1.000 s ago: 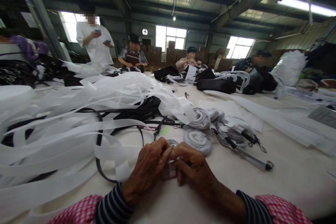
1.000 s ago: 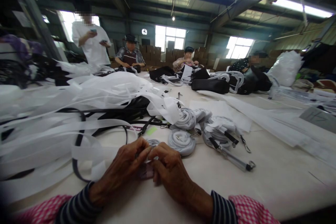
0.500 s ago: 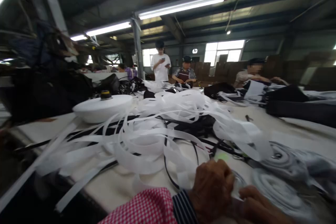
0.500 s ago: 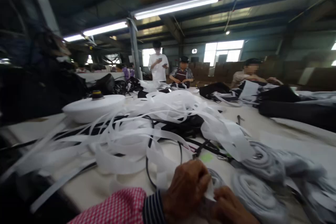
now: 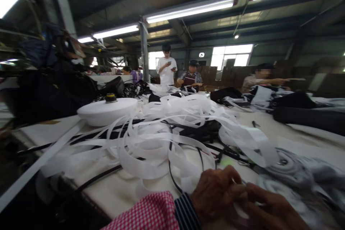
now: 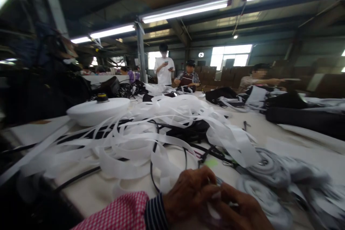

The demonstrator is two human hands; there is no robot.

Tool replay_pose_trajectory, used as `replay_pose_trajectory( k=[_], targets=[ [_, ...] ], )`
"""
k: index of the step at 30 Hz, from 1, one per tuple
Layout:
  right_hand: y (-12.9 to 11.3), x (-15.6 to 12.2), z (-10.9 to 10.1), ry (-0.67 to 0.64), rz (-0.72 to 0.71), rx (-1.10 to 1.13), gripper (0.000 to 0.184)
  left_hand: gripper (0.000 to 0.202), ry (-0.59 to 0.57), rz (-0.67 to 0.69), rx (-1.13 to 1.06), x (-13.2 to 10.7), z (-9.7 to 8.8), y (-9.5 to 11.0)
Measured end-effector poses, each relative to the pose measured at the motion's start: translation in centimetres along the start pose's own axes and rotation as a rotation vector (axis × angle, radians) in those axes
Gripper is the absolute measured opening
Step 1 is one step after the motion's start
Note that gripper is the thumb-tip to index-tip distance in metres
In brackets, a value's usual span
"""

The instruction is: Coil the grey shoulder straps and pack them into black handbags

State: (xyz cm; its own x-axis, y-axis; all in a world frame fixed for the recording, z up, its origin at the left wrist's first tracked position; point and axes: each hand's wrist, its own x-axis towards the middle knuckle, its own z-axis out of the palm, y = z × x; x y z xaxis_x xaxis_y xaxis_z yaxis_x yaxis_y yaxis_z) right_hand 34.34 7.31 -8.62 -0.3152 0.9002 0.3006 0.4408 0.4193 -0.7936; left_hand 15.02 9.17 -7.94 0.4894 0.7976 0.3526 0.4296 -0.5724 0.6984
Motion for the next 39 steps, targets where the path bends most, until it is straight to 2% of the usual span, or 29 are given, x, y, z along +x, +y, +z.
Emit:
replay_pose_trajectory(
  k=[2, 4, 6, 8, 12, 15, 19, 24, 28, 30, 33, 36, 39],
  targets=[
    [-1.8, -0.4, -0.5, -0.005, 0.195, 0.080, 0.039, 0.032, -0.038, -0.002, -0.145, -0.6, -0.8, 0.5],
    [-3.0, -0.7, -0.6, -0.032, 0.388, 0.252, 0.038, 0.049, -0.119, 0.038, -0.195, -0.9, -1.5, 0.7],
    [-3.4, -0.6, -0.6, -0.046, 0.460, 0.385, 0.031, 0.041, -0.171, 0.107, -0.132, -0.9, -2.0, 0.5],
    [-3.3, -0.4, -0.5, -0.039, 0.482, 0.479, 0.025, 0.027, -0.176, 0.111, -0.080, -0.7, -2.3, 0.2],
    [-3.0, -0.2, -0.4, -0.017, 0.459, 0.557, 0.023, 0.006, -0.158, 0.151, -0.073, -0.6, -2.0, -0.3],
    [-2.8, -0.2, -0.4, -0.025, 0.403, 0.567, 0.025, 0.012, -0.154, 0.214, -0.061, -0.6, -1.7, -0.7],
    [-2.6, -0.4, -0.2, -0.039, 0.355, 0.578, 0.025, 0.013, -0.144, 0.230, -0.048, -0.6, -1.6, -1.0],
    [-2.0, -0.7, 0.3, 0.077, 0.380, 0.621, 0.030, 0.011, -0.216, 0.254, -0.024, -0.6, -1.9, -0.8],
    [-2.2, -1.0, 0.6, 0.156, 0.413, 0.658, 0.029, 0.015, -0.252, 0.372, 0.101, -0.8, -1.7, -0.2],
    [-2.9, -1.2, 0.8, 0.163, 0.367, 0.636, 0.027, 0.017, -0.243, 0.430, 0.146, -1.0, -1.5, 0.1],
    [-4.1, -1.4, 0.9, 0.171, 0.188, 0.482, 0.024, 0.019, -0.205, 0.464, 0.122, -1.3, -1.3, 0.4],
    [-4.4, -1.3, 0.7, 0.140, 0.174, 0.497, 0.024, 0.024, -0.238, 0.468, 0.085, -1.4, -1.6, 0.6],
    [-4.2, -1.2, -0.1, 0.027, 0.252, 0.563, 0.026, 0.010, -0.312, 0.365, -0.011, -1.4, -2.6, 0.4]
  ],
)
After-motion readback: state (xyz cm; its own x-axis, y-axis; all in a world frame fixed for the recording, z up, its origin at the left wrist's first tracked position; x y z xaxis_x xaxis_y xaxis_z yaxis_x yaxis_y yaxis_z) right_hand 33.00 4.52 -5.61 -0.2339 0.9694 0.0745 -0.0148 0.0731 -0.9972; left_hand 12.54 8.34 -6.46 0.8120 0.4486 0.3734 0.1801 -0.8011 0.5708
